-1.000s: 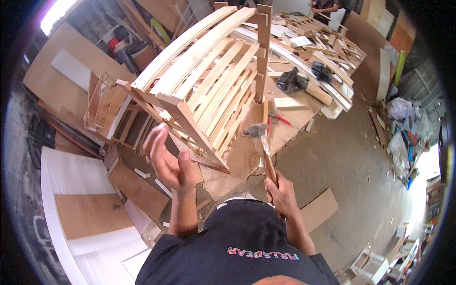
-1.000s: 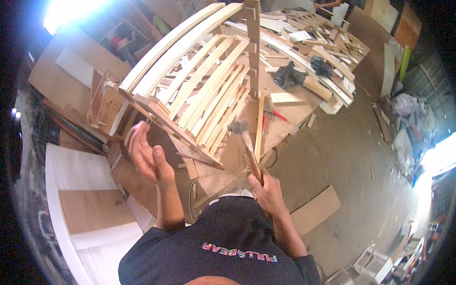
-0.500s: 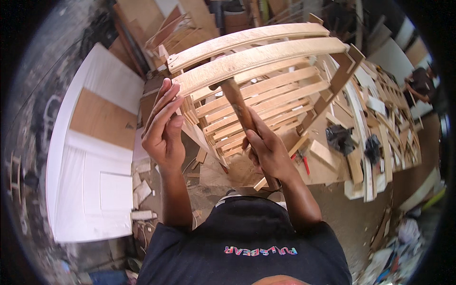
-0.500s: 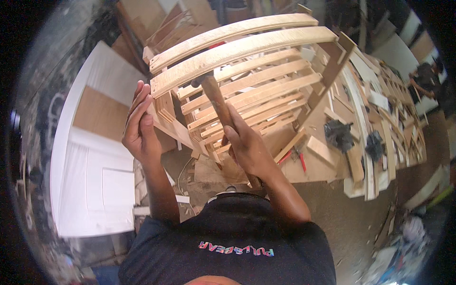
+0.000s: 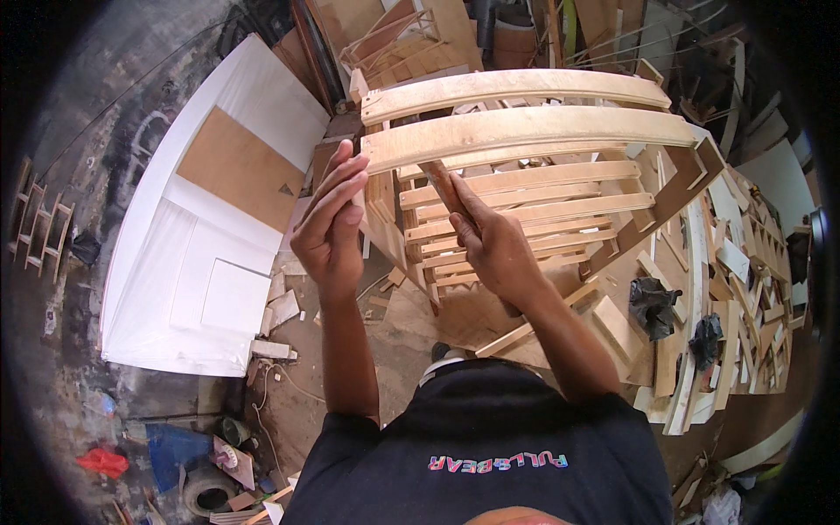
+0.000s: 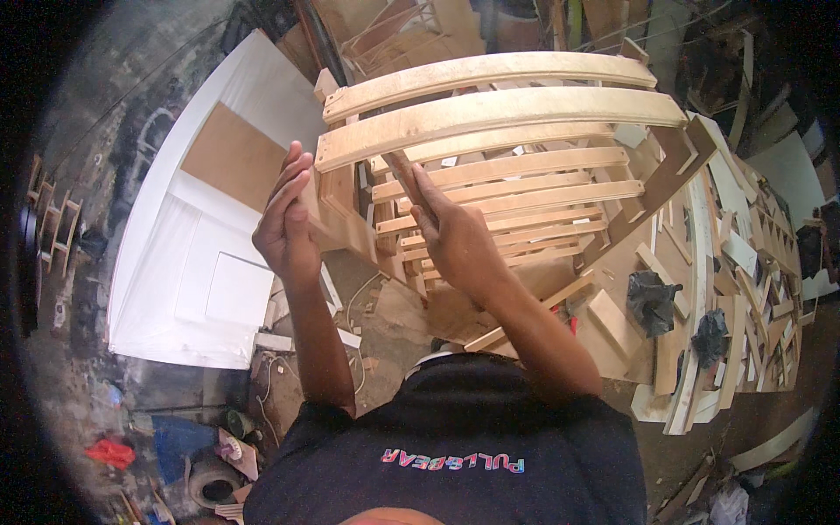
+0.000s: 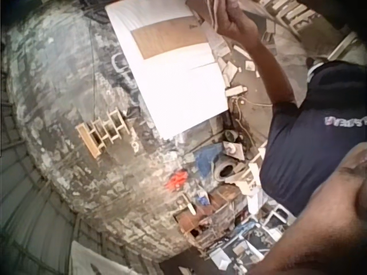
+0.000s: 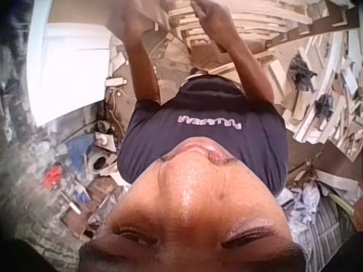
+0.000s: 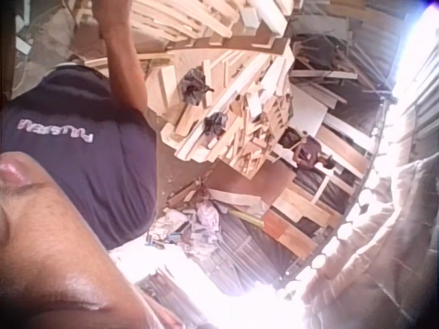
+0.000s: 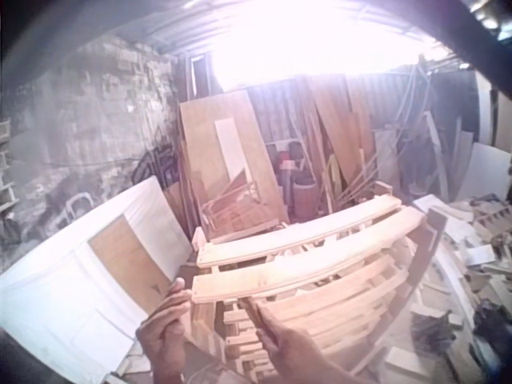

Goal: The person assembles a wooden rack using a hammer. The person positions wooden slats onto a frame and secures them by hammering nails into the joints.

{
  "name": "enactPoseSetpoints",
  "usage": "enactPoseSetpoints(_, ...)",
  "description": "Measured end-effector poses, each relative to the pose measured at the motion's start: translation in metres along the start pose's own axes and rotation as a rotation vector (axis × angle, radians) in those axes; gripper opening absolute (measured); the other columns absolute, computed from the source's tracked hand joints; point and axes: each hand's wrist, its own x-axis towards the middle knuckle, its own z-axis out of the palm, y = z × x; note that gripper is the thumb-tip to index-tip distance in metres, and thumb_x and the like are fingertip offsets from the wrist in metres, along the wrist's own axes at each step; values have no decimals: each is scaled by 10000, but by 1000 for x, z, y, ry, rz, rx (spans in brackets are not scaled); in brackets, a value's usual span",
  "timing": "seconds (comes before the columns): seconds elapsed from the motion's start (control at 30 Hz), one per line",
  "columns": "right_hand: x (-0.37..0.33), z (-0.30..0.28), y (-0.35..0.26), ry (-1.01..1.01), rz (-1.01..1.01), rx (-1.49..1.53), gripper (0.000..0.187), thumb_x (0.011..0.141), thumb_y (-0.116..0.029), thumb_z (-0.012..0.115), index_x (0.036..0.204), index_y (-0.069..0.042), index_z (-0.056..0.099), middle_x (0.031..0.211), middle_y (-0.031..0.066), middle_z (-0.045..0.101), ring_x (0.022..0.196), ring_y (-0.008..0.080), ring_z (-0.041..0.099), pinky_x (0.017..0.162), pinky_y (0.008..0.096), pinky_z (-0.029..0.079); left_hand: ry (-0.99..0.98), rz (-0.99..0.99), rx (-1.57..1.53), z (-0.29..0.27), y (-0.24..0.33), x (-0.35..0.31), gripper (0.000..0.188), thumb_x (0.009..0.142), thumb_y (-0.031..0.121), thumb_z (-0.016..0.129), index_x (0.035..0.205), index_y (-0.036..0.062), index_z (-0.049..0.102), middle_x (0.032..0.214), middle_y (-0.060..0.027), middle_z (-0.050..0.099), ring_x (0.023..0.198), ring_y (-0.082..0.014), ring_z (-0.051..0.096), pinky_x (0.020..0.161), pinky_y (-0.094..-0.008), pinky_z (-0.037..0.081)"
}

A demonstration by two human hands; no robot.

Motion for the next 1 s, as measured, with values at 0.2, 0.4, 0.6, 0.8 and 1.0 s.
enactPoseSetpoints(0.2, 1, -19, -17, -54, -34, -97, 520, 1053, -207, 604, 1533, -40, 495, 1010, 365, 665, 976, 535, 657, 810, 577, 509, -13, 38, -44, -4, -10, -2, 338, 1064, 148, 554, 1263, -82, 699, 1341, -233, 700, 1411, -412, 548, 1231, -562, 361)
enactPoseSetpoints(0.4, 5, -23, -20, -58, -104, -109, 503, 1052, -192, 599, 1510, -6, 509, 1001, 369, 664, 958, 530, 664, 811, 575, 520, -1, 39, -69, -3, -13, -3, 338, 1058, 121, 544, 1272, -96, 690, 1364, -242, 684, 1419, -407, 540, 1234, -568, 356)
enactPoseSetpoints(0.6, 15, -28, -7, -107, -198, -135, 470, 1062, -209, 582, 1477, 7, 543, 988, 353, 689, 942, 508, 690, 802, 553, 540, -18, 40, -50, -3, -13, -1, 356, 1034, 54, 486, 1284, -116, 673, 1369, -249, 678, 1423, -409, 536, 1233, -557, 368)
enactPoseSetpoints(0.8, 24, -32, -6, -145, -175, -285, 472, 1085, -208, 570, 1537, -80, 522, 903, 222, 715, 764, 319, 716, 773, 452, 554, -20, 40, -36, -1, -15, -3, 383, 1022, 39, 456, 1301, -131, 655, 1374, -254, 669, 1432, -406, 526, 1231, -543, 380)
enactPoseSetpoints(1.0, 21, -47, -42, -332, 108, -206, 515, 1113, -247, 530, 1608, -132, 447, 765, 104, 645, 612, 163, 649, 604, 366, 556, -4, 28, -70, -1, -14, -3, 394, 1021, 47, 454, 1302, -157, 640, 1397, -266, 650, 1424, -396, 532, 1233, -538, 376)
